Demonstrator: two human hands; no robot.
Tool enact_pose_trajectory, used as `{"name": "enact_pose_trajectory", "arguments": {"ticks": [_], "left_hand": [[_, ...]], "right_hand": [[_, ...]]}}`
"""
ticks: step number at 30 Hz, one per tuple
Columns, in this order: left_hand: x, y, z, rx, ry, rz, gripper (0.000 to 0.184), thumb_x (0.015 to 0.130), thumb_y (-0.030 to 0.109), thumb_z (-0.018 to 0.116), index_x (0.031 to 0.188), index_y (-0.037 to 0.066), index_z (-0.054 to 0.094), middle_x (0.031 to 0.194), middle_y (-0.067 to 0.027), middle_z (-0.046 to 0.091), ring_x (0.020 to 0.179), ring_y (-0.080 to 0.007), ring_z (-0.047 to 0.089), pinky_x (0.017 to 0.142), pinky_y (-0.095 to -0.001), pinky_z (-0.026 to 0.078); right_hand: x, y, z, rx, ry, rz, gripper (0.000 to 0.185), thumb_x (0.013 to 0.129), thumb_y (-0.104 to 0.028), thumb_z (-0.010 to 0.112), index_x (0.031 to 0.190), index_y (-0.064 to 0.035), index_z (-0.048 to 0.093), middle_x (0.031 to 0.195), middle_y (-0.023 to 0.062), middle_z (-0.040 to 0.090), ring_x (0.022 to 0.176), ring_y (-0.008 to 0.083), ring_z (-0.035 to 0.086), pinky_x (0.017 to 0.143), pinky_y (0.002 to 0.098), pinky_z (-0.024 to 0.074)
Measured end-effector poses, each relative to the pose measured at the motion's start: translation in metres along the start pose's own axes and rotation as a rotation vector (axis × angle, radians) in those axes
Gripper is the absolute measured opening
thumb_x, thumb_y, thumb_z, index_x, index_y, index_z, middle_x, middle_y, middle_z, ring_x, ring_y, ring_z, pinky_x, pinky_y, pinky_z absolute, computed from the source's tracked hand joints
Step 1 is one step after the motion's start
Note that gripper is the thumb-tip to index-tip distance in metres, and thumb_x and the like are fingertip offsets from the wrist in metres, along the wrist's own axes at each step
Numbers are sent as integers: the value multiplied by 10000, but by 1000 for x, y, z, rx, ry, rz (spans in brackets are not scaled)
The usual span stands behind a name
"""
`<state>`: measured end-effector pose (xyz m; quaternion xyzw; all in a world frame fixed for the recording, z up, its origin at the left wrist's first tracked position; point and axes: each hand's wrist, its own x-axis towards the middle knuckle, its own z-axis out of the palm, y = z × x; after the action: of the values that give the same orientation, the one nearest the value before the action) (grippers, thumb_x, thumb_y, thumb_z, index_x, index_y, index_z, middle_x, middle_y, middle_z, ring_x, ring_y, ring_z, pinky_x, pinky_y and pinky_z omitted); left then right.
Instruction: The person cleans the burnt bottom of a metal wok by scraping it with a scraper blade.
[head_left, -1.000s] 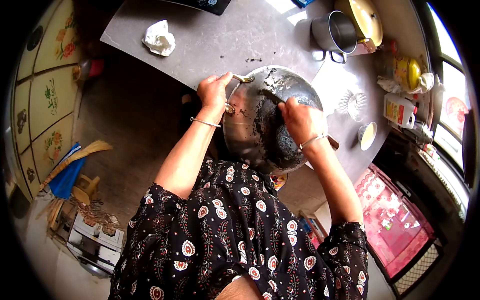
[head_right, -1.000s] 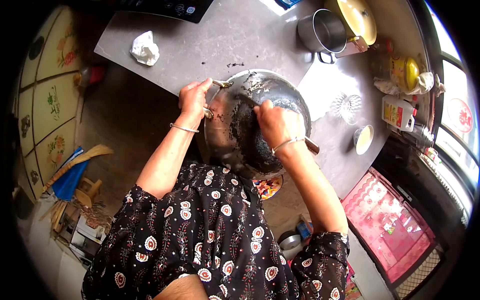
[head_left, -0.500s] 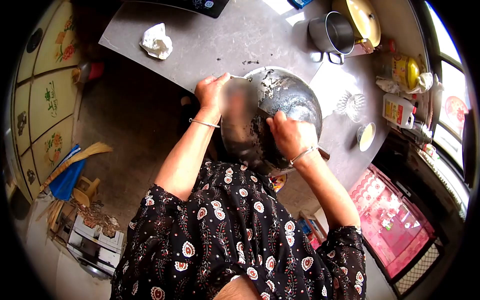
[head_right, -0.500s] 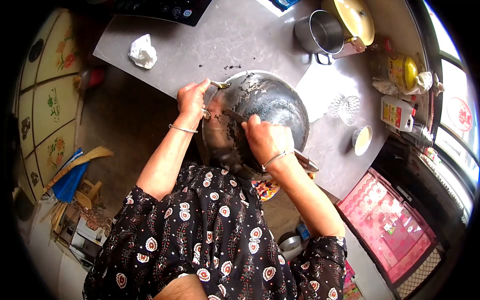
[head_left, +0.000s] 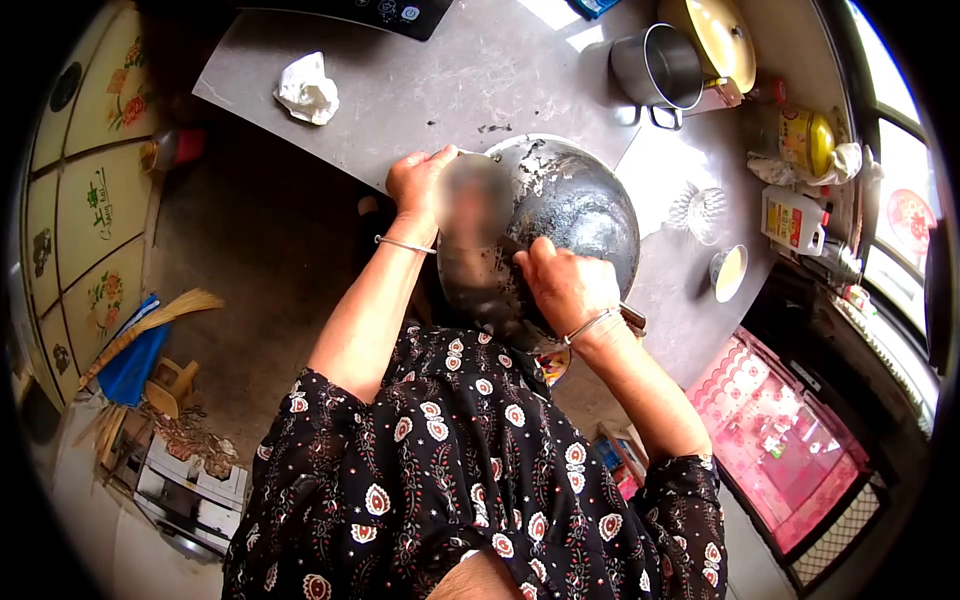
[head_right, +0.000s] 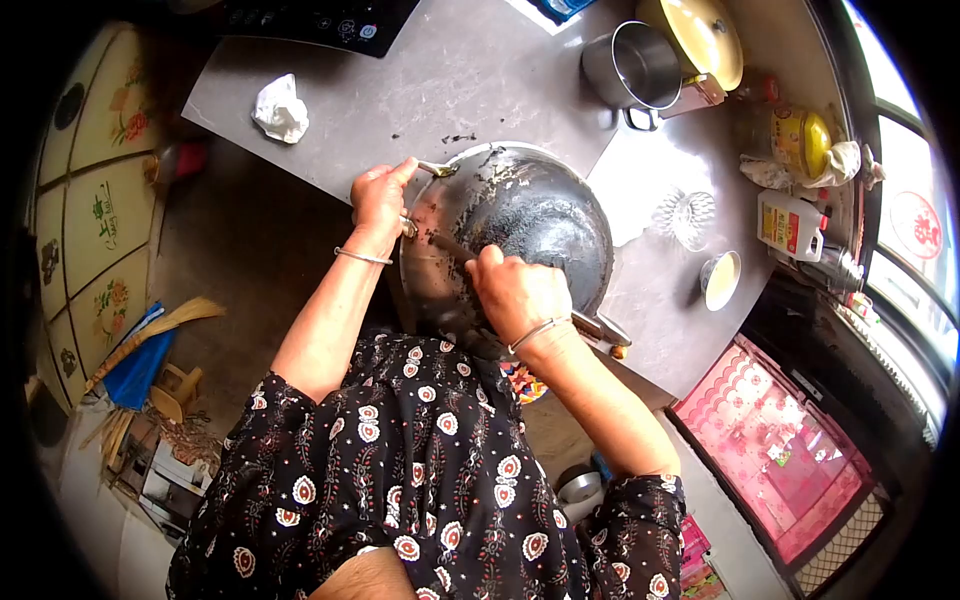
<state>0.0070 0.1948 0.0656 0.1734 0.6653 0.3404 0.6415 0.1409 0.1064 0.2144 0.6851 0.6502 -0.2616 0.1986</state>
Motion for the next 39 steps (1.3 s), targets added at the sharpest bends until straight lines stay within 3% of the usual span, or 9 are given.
{"name": "enact_pose_trajectory", "arguments": {"ticks": [3, 6, 13, 16, 23, 27, 33, 39], "left_hand": [[9, -6, -2, -19, -25, 18, 373, 775, 223, 753, 584, 119, 451, 524, 59, 382, 372, -63, 285, 336, -258, 229], [12, -8, -1, -27, -32, 27, 373, 776, 219, 752, 580, 121, 451, 524, 59, 383, 372, -59, 281, 336, -255, 228], [13, -8, -1, 23, -11, 23, 374, 773, 222, 756, 575, 116, 457, 521, 58, 383, 375, -55, 280, 340, -251, 231], [11, -7, -1, -2, -22, 30, 372, 772, 224, 756, 573, 112, 462, 522, 56, 384, 381, -57, 284, 340, -252, 232], [8, -9, -4, 38, -16, 15, 362, 773, 226, 754, 577, 124, 467, 520, 62, 385, 388, -53, 286, 347, -249, 227], [7, -6, -1, 8, -20, 11, 356, 775, 220, 752, 578, 120, 472, 518, 64, 386, 386, -53, 281, 349, -250, 228], [8, -9, -2, 2, -32, 19, 355, 780, 220, 748, 581, 115, 473, 522, 65, 387, 385, -52, 281, 350, -250, 230], [7, -7, -2, 20, -16, 13, 357, 781, 223, 749, 587, 111, 472, 530, 58, 397, 385, -54, 287, 349, -249, 233]], "right_hand": [[22, 19, -7, -21, 62, 94, 337, 935, -382, 456, 842, -65, 527, 664, 178, 634, 618, 360, 640, 558, 489, 494], [40, 45, -3, 74, 204, 58, 330, 932, -381, 464, 819, -78, 530, 640, 189, 617, 604, 372, 626, 551, 487, 487], [13, 17, 0, 26, 137, 23, 321, 935, -380, 471, 807, -86, 493, 577, 170, 586, 563, 374, 604, 530, 482, 477], [37, 36, -1, 30, 218, 76, 318, 936, -371, 468, 821, -75, 498, 590, 170, 595, 579, 371, 612, 536, 488, 474], [27, 31, -3, 43, 175, 82, 312, 939, -360, 462, 829, -71, 503, 584, 179, 593, 582, 383, 608, 540, 482, 477], [14, 14, -9, 15, -17, 79, 331, 938, -381, 439, 864, -69, 521, 650, 194, 625, 657, 375, 643, 595, 479, 504], [35, 36, -7, 35, 151, 89, 337, 937, -373, 453, 822, -69, 538, 651, 192, 626, 628, 371, 634, 568, 478, 493], [3, 9, 1, 48, 23, -36, 330, 936, -382, 446, 849, -68, 503, 649, 175, 632, 629, 366, 644, 570, 477, 509]]}}
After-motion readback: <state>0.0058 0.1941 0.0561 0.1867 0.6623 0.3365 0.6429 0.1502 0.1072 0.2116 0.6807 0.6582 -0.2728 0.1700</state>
